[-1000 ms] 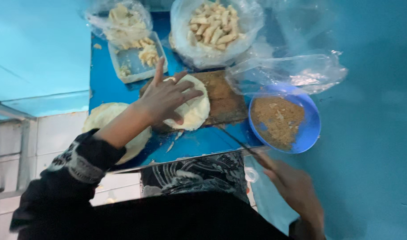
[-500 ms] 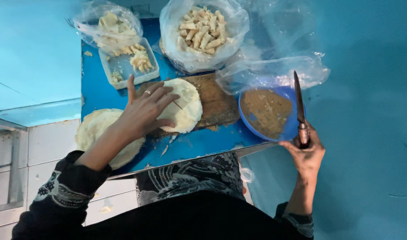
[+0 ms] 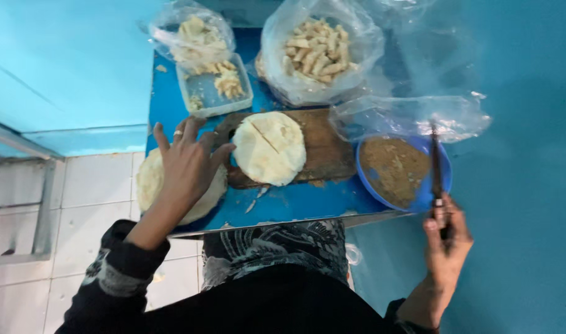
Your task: The person cuts round sheets of cracker dough with a knife on a wooden board, separates the cut pieces by hand, and stacks the finished discs on the table. They repeat the cutting and stacking cycle across several dough rounds, working beside a bowl of crumbs and bags of finished crackers.
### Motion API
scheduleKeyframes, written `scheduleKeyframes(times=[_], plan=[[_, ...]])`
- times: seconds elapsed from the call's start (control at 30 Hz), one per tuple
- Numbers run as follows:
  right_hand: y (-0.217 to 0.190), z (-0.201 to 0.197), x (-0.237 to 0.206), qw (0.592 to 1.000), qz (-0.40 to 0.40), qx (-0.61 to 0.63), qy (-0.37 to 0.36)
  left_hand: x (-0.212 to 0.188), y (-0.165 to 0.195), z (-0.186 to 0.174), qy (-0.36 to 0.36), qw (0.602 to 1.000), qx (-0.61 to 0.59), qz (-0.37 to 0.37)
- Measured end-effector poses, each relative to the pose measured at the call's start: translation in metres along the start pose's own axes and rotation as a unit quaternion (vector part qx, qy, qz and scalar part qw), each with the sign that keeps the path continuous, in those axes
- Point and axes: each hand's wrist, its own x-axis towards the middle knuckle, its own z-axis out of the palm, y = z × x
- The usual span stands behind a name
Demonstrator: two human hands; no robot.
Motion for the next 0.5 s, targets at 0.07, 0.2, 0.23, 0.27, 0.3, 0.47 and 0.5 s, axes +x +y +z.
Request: scheduleKeyframes(times=[0.07,0.2,0.23,0.27,0.3,0.47,0.5], plan=[[-0.013,0.030,0.002,0.994,-0.016,-0.112,-0.016,0.003,-0.002,0.008,0.010,0.999,0.040,0.000],[-0.061,0.085,0.005,0.967,-0.003,-0.227,-0.115,0.006,0.011,0.020,0.023,1.000,0.009,0.001],[-0.073,0.096,0.008,0.967,-0.007,-0.233,-0.102,0.008,0.015,0.022,0.009,1.000,0.021,-0.007],[-0.084,0.103,0.011,0.964,-0.010,-0.241,-0.109,0.010,0.016,0.022,-0.005,0.999,0.032,-0.016],[-0.093,0.108,0.013,0.961,-0.012,-0.251,-0.114,0.010,0.017,0.022,-0.012,0.999,0.031,-0.022],[-0.119,0.095,0.012,0.958,-0.035,-0.250,-0.137,0.007,0.026,0.030,-0.010,1.000,0.002,-0.006],[-0.121,0.090,0.012,0.960,-0.050,-0.248,-0.123,0.009,0.026,0.032,-0.018,1.000,-0.014,-0.010]])
